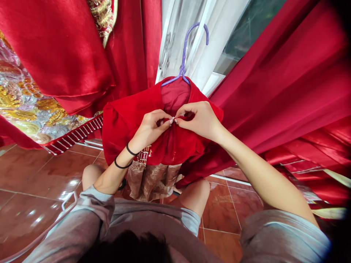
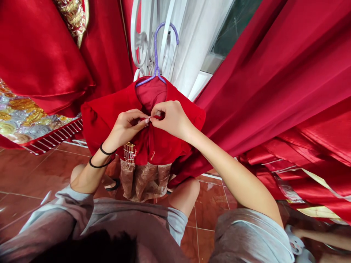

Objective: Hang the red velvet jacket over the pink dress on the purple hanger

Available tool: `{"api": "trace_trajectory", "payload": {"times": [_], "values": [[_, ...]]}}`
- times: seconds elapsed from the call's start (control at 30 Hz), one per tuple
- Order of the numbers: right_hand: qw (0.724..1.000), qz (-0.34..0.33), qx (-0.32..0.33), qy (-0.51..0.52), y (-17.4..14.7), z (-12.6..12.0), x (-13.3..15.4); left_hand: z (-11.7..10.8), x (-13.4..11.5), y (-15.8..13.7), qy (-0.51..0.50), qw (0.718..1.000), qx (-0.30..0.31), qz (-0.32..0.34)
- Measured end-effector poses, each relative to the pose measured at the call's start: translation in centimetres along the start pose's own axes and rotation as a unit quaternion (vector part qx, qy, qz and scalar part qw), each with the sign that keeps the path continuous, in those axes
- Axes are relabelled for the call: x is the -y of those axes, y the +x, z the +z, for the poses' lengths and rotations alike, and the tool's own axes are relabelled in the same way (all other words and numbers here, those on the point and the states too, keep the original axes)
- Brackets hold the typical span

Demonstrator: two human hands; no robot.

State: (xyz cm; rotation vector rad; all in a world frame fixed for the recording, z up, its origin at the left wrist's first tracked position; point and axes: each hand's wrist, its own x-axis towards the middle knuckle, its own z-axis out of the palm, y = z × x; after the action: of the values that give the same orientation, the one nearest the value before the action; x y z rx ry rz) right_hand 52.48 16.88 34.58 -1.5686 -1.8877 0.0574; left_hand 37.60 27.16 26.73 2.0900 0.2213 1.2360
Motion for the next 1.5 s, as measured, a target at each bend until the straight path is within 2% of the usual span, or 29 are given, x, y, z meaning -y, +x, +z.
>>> {"api": "trace_trajectory", "payload": {"times": [0.17, 0.27, 0.4, 0.53, 0.67, 0.8, 0.97, 1.1, 1.23, 1.4, 1.5], "values": [[0.999, 0.014, -0.029, -0.004, -0.4, 0.8, 0.1, 0.1, -0.1, -0.2, -0.020, 1.000, -0.004, -0.020], [1.000, 0.015, -0.022, -0.007, -0.5, 0.9, 0.4, 0.1, 0.0, -0.3, -0.037, 0.999, -0.002, -0.014], [1.000, 0.020, -0.011, -0.011, -0.6, 1.0, 0.9, 0.3, 0.3, -0.2, -0.051, 0.998, -0.038, -0.008], [1.000, 0.012, 0.002, -0.027, -0.5, 1.0, 1.0, 0.7, 0.5, -0.2, -0.065, 0.997, -0.050, -0.008], [0.997, -0.012, 0.038, -0.061, -0.4, 0.7, 1.0, 1.1, 0.6, -0.2, -0.081, 0.994, -0.071, -0.017], [0.985, -0.051, 0.083, -0.143, -0.2, 0.2, 1.0, 1.3, 0.4, -0.2, -0.068, 0.994, -0.082, 0.004], [0.965, -0.108, 0.139, -0.197, 0.0, 0.0, 0.7, 1.2, 0.0, -0.3, -0.053, 0.997, -0.049, 0.034], [0.956, -0.136, 0.142, -0.219, 0.1, 0.3, 0.7, 1.3, -0.2, -0.3, -0.046, 0.998, -0.041, 0.012], [0.959, -0.113, 0.141, -0.220, 0.5, 0.8, 0.9, 1.5, -0.2, -0.4, -0.040, 0.998, -0.050, -0.016], [0.972, -0.054, 0.170, -0.153, 1.2, 0.9, 0.5, 1.6, -0.1, -0.5, -0.054, 0.996, -0.059, -0.045], [0.972, -0.052, 0.177, -0.144, 1.5, 0.8, 0.1, 1.6, 0.1, -0.5, -0.056, 0.995, -0.061, -0.047]]}}
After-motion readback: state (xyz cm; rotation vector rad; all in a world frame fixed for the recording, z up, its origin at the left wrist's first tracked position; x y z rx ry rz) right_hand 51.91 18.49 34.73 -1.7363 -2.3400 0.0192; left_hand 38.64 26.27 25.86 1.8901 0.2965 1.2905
